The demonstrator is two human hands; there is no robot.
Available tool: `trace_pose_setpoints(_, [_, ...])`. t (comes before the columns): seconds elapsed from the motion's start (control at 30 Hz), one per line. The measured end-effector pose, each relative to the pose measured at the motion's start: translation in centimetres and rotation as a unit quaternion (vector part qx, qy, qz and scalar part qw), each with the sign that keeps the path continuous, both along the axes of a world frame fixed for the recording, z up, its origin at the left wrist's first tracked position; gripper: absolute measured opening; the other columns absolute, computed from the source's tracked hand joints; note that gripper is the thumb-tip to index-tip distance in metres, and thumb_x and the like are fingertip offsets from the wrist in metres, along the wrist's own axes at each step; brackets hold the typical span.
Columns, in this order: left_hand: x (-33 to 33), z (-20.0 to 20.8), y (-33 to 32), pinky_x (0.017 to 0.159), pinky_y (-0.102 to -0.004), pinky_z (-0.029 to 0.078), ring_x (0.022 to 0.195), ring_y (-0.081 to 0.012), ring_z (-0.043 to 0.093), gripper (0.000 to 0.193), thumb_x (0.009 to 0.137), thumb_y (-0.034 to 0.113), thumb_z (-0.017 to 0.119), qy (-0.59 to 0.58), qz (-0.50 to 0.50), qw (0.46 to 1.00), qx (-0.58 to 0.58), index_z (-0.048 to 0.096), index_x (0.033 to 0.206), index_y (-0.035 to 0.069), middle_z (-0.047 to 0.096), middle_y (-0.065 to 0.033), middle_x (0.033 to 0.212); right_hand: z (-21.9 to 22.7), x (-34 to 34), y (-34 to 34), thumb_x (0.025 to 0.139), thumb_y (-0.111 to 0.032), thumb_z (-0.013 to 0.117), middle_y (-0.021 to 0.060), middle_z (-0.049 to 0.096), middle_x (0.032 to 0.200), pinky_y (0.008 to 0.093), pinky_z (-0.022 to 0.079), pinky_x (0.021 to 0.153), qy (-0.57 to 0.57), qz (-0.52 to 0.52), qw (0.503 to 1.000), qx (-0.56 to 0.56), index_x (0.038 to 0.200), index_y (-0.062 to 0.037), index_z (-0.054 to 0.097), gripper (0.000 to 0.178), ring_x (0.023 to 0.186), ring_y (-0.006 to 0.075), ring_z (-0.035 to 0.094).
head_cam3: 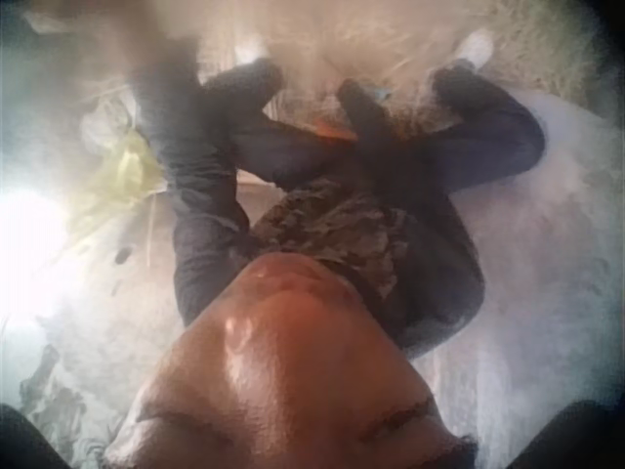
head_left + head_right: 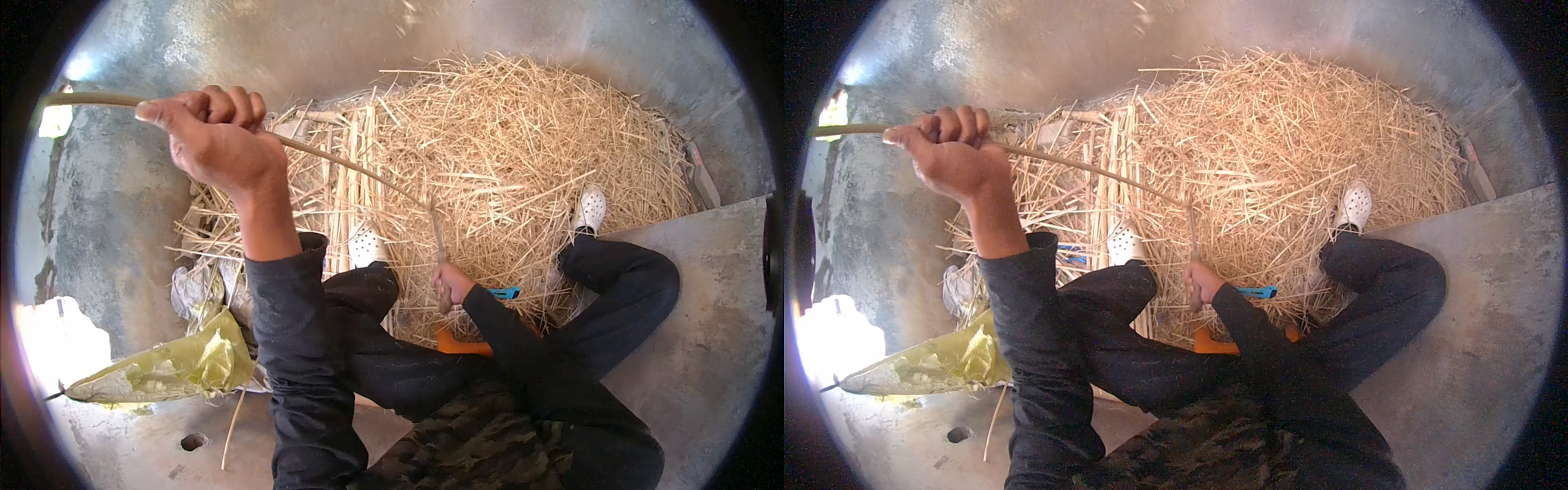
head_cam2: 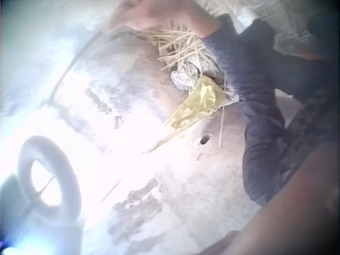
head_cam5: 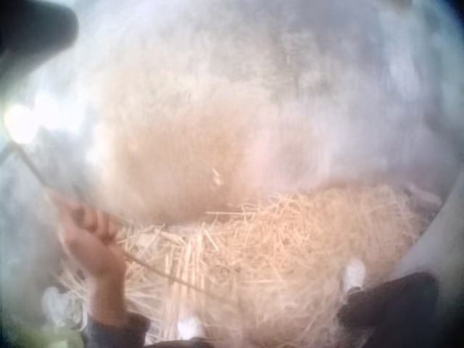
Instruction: The person sits on the floor and uses a knife to split long bamboo sticks into thin strips. They hold the bamboo with one hand and carefully shave the length of the stick with the other, creating a pile of processed bamboo strips.
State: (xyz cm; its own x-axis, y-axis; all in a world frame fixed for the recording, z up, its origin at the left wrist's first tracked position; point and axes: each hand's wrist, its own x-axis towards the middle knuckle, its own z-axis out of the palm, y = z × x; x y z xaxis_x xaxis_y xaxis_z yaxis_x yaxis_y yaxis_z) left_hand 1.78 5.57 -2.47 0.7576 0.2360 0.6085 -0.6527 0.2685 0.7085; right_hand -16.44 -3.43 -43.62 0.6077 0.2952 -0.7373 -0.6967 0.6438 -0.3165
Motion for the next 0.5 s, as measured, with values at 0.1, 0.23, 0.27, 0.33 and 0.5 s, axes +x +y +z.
trace_pose_setpoints(0.1, [0.5,0.0,0.1,0.045,-0.0259,0.023,0.047,-0.0092,0.022,0.050,0.098,0.053,0.032,-0.002,0.007,1.000,-0.001,0.028,0.066,0.015,0.019,0.0033,0.055,3.2,2.0,-2.6,0.076,-0.008,0.047,-0.0031,0.037,0.047,0.0277,0.036,0.042,0.023,-0.155,0.932,0.327,0.057,-0.0140,0.037,0.022,0.037,0.0116,0.039])
trace_pose_setpoints(0.23, [0.7,-1.0,0.1,0.046,-0.0266,0.023,0.047,-0.0098,0.021,0.051,0.098,0.053,0.032,0.029,0.031,0.999,-0.003,0.028,0.065,0.014,0.019,0.0034,0.055,9.2,1.4,-1.6,0.075,-0.005,0.048,-0.0020,0.042,0.049,0.0266,0.040,0.044,-0.062,-0.092,0.986,0.123,0.063,-0.0123,0.040,0.016,0.036,0.0115,0.038])
trace_pose_setpoints(0.27, [0.7,-1.2,0.6,0.046,-0.0266,0.023,0.047,-0.0097,0.021,0.051,0.098,0.053,0.032,0.027,0.037,0.999,-0.004,0.028,0.065,0.014,0.019,0.0034,0.055,12.6,0.7,-0.3,0.074,-0.004,0.048,-0.0018,0.043,0.050,0.0267,0.040,0.045,-0.074,-0.058,0.995,0.017,0.063,-0.0120,0.041,0.016,0.036,0.0116,0.038])
trace_pose_setpoints(0.33, [0.9,-1.3,0.8,0.046,-0.0266,0.024,0.047,-0.0097,0.021,0.051,0.098,0.053,0.033,0.018,0.036,0.999,-0.007,0.028,0.065,0.014,0.019,0.0033,0.055,14.5,0.0,1.0,0.072,-0.006,0.056,0.0054,0.046,0.053,0.0359,0.042,0.046,-0.214,-0.057,0.951,-0.216,0.069,-0.0038,0.049,0.008,0.043,0.0180,0.048])
trace_pose_setpoints(0.5, [0.2,-0.8,1.2,0.046,-0.0270,0.023,0.046,-0.0097,0.021,0.051,0.099,0.052,0.032,0.025,0.038,0.999,-0.004,0.029,0.064,0.015,0.019,0.0032,0.055,5.3,-1.0,2.6,0.071,-0.014,0.060,0.0141,0.055,0.062,0.0426,0.044,0.057,-0.254,0.019,0.794,-0.551,0.084,0.0018,0.057,0.020,0.058,0.0282,0.059])
